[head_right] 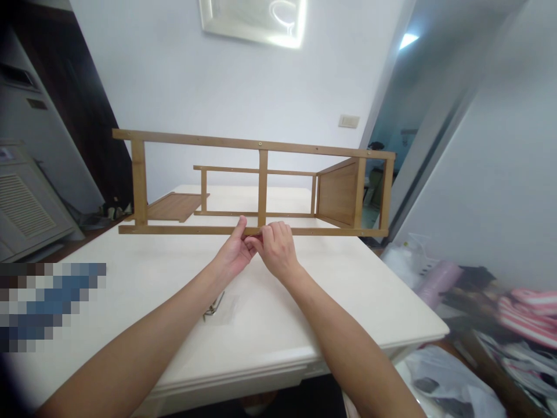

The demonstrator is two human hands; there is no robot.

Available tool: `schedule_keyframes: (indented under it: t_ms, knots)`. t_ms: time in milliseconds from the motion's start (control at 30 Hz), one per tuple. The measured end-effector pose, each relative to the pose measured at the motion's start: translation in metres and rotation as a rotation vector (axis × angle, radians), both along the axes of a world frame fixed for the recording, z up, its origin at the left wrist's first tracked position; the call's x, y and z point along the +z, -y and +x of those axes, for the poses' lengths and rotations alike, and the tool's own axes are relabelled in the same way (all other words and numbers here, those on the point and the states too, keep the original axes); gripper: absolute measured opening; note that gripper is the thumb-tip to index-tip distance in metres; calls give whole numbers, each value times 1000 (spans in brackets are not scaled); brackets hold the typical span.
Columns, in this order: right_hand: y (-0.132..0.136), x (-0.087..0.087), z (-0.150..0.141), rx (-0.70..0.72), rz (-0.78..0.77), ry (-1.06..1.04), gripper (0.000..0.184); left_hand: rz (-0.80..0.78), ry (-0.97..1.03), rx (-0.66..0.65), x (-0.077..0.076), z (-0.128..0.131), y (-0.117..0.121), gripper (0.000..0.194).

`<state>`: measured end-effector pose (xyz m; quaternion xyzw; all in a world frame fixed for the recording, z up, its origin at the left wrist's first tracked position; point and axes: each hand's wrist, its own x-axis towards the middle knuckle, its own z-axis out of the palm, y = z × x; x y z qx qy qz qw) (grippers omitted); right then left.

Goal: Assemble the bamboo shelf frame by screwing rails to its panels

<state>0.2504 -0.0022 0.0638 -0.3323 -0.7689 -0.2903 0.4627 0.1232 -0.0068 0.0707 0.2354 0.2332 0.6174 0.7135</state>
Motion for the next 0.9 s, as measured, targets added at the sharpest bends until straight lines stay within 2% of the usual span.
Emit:
schedule_keyframes:
  t_ms: [133,267,433,567,700,800,900]
  knots:
    - [4,2,1,59,11,10,13,-11,10,28,-2,0,-2,38]
    - [3,1,1,60,18,0,9,-29,21,38,-1,1,-2,38]
    - [0,1,0,-7,23,-32,23,-19,15,15,0,0,0,37]
    - [3,2,0,40,10,-29,17,-4,-8,-2,0,-1,-1,41]
    - [5,3,1,90,18,3,13,-34,18,45,0,0,-1,38]
    - [2,1,2,67,11,-14,8,-49,22,42,0,1,-1,37]
    - [-1,-1,1,30,3,-42,16,-36,18,29,1,1,0,38]
